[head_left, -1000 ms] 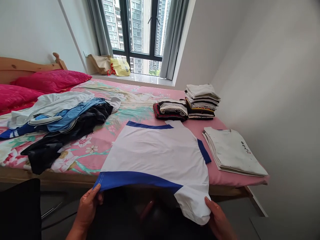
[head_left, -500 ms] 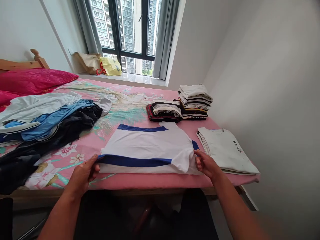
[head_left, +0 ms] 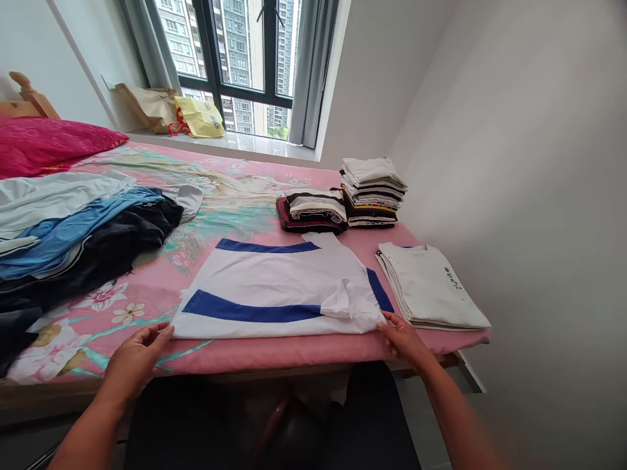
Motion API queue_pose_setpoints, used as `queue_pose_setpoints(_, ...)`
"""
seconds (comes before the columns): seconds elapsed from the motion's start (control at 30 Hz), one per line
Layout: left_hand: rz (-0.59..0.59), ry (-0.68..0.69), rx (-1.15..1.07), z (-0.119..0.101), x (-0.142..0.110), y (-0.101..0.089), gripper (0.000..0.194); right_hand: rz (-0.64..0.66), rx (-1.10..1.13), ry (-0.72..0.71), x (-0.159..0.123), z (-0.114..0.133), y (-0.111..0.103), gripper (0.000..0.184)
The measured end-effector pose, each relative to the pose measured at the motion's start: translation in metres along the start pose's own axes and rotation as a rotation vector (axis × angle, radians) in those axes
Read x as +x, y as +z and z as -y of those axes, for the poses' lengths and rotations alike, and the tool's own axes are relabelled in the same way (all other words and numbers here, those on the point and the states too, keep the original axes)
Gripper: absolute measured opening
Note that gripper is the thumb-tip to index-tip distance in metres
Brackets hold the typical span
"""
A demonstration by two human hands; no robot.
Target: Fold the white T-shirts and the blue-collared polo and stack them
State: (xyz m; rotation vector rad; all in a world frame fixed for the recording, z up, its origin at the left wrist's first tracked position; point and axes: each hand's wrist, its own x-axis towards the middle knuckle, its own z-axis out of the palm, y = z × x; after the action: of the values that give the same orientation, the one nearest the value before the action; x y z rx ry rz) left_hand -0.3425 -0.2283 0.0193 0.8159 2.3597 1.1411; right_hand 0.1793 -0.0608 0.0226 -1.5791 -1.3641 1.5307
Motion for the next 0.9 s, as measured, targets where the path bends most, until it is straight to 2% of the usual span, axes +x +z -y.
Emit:
queue_pose_setpoints(0.1,0.059,0.011,0.104,-0.002,0.007,-0.001,0.039,0.060,-0.109,0.042,0.001,0.000,-0.005,0.059)
queue_pose_setpoints(0.2,0.072,0.045,0.029,0.002,0.008,-0.004,0.034,0.096,-0.217,0.082,0.002,-0.012,-0.010,0.044)
queue_pose_setpoints(0.33,0.166,0.068,-0.101,0.005,0.004,-0.007,0.035,0.148,-0.148,0.084,0.003,-0.030,-0.010,0.036)
queue_pose_setpoints(0.47,0.225,0.049,-0.181,-0.002,-0.001,-0.010,0.039,0.211,-0.104,0.126,-0.003,-0.033,-0.004,0.038)
queue_pose_setpoints(0.57,0.228,0.037,-0.171,-0.004,-0.003,-0.014,0.042,0.181,-0.054,0.124,-0.006,-0.027,-0.003,0.038)
queue_pose_setpoints(0.67,0.222,0.039,-0.126,-0.002,-0.002,-0.014,0.044,0.208,0.002,0.155,-0.006,-0.026,-0.004,0.037)
queue_pose_setpoints(0.77,0.190,0.055,-0.045,0.000,0.003,-0.011,0.045,0.208,0.021,0.184,-0.002,-0.032,-0.004,0.037)
queue_pose_setpoints(0.9,0.134,0.059,0.076,-0.005,0.003,-0.007,0.041,0.193,-0.010,0.152,0.006,-0.042,-0.004,0.037)
